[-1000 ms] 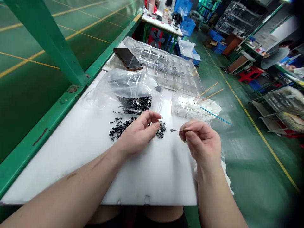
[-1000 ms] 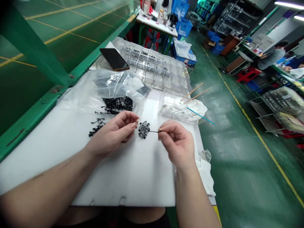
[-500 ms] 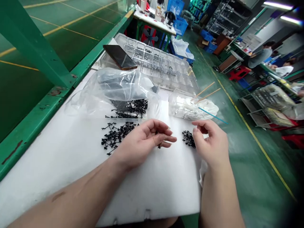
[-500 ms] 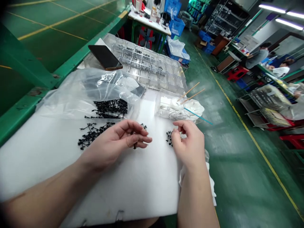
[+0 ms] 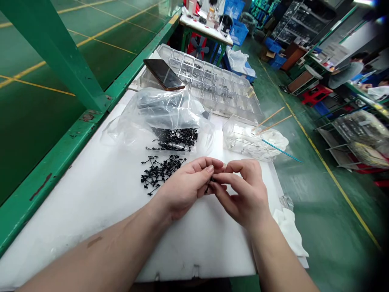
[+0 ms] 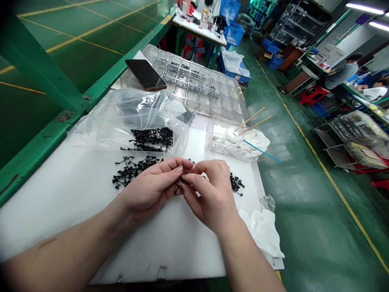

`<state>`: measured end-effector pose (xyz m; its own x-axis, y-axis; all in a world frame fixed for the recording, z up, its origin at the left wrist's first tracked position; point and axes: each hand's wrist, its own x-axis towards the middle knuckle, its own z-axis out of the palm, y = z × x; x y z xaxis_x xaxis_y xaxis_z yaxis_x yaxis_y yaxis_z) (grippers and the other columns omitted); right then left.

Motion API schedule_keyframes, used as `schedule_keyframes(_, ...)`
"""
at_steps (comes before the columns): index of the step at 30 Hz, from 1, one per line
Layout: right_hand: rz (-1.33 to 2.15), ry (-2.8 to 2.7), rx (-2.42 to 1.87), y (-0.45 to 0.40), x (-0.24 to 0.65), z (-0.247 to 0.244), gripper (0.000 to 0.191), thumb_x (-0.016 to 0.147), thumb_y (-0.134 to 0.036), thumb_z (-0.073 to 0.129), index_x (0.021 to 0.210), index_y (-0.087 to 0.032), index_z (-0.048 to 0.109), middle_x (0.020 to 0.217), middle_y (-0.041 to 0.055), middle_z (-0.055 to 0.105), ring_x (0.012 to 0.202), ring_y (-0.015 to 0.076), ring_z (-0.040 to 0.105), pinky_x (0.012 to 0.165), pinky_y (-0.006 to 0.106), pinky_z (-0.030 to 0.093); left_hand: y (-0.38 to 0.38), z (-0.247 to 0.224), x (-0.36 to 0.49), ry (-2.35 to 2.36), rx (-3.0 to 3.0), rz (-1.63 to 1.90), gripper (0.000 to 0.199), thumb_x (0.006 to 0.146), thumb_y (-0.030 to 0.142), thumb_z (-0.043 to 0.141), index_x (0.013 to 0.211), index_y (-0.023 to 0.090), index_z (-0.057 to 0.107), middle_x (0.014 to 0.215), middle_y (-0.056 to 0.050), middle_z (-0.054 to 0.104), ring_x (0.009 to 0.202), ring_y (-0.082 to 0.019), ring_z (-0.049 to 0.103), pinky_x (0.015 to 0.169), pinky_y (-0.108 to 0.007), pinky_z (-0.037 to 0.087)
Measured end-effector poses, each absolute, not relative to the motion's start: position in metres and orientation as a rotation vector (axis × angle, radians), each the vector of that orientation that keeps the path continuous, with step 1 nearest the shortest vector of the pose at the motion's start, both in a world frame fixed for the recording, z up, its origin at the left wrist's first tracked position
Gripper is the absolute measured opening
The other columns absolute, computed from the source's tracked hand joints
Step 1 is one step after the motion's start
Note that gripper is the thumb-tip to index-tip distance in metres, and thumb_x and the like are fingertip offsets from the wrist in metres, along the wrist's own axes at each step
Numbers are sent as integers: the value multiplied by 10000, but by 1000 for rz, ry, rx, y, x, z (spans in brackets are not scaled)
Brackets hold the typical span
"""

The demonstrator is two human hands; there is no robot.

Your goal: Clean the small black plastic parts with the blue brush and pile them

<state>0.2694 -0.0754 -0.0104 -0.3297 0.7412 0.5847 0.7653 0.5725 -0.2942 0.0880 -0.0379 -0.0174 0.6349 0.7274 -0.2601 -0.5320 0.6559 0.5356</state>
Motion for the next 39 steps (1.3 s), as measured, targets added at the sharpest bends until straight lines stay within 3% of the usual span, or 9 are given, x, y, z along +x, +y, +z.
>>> schedule_keyframes(5, -8, -1953, -1243, -77, 273, -6, 227, 906, -157, 773, 1096, -269, 720, 948, 48, 609, 892, 225, 595, 777, 407, 504, -38, -14, 85, 489, 476, 733, 259, 975, 364, 810, 1066, 138, 720, 970, -52, 711, 824, -132, 664, 729, -250, 541)
schedule_keyframes(9, 67, -1868, -1215, -78, 277, -5, 241, 899, -140, 790, 1086, -269, 710, 936, 43, 614, 870, 216, 611, 723, 378, 507, -38, -12, 83, 616, 617, 687, 358, 948, 443, 834, 1099, 141, 714, 911, -15, 670, 718, -88, 544, 626, -222, 408)
schedule_keyframes(14, 83, -1947, -1157, -77, 275, -4, 269, 882, -104, 794, 1089, -255, 712, 901, 29, 622, 836, 187, 615, 688, 342, 527, -37, -12, 84, 629, 784, 655, 458, 869, 543, 884, 1028, 153, 703, 852, 32, 601, 696, -86, 462, 670, -256, 364)
schedule_keyframes(19, 92, -1982, -1121, -76, 272, -4, 221, 891, -98, 794, 1024, -247, 700, 884, 20, 626, 786, 163, 623, 659, 318, 538, -36, -9, 82, 672, 890, 724, 378, 893, 506, 863, 960, 177, 692, 852, 33, 601, 723, -108, 466, 680, -280, 348)
schedule_keyframes(24, 110, -1982, -1104, -77, 272, -5, 207, 896, -76, 791, 1009, -225, 703, 889, 23, 636, 783, 148, 641, 668, 295, 548, -38, -4, 76, 720, 1035, 736, 227, 995, 400, 753, 979, 182, 690, 918, 11, 641, 838, -139, 545, 781, -288, 409)
schedule_keyframes(32, 220, -1943, -1109, -76, 272, -3, 176, 906, -96, 766, 1029, -212, 714, 896, 25, 666, 781, 130, 657, 674, 257, 548, -39, -1, 76, 740, 1009, 792, 290, 994, 460, 767, 1008, 185, 676, 850, 41, 563, 733, -107, 436, 687, -269, 370)
schedule_keyframes(39, 339, -1954, -1044, -76, 270, -4, 147, 903, -198, 831, 942, -214, 690, 886, 15, 659, 766, 131, 649, 669, 262, 533, -42, -2, 76, 756, 1133, 824, 153, 1063, 338, 660, 1009, 196, 655, 903, 17, 609, 837, -127, 543, 780, -267, 456)
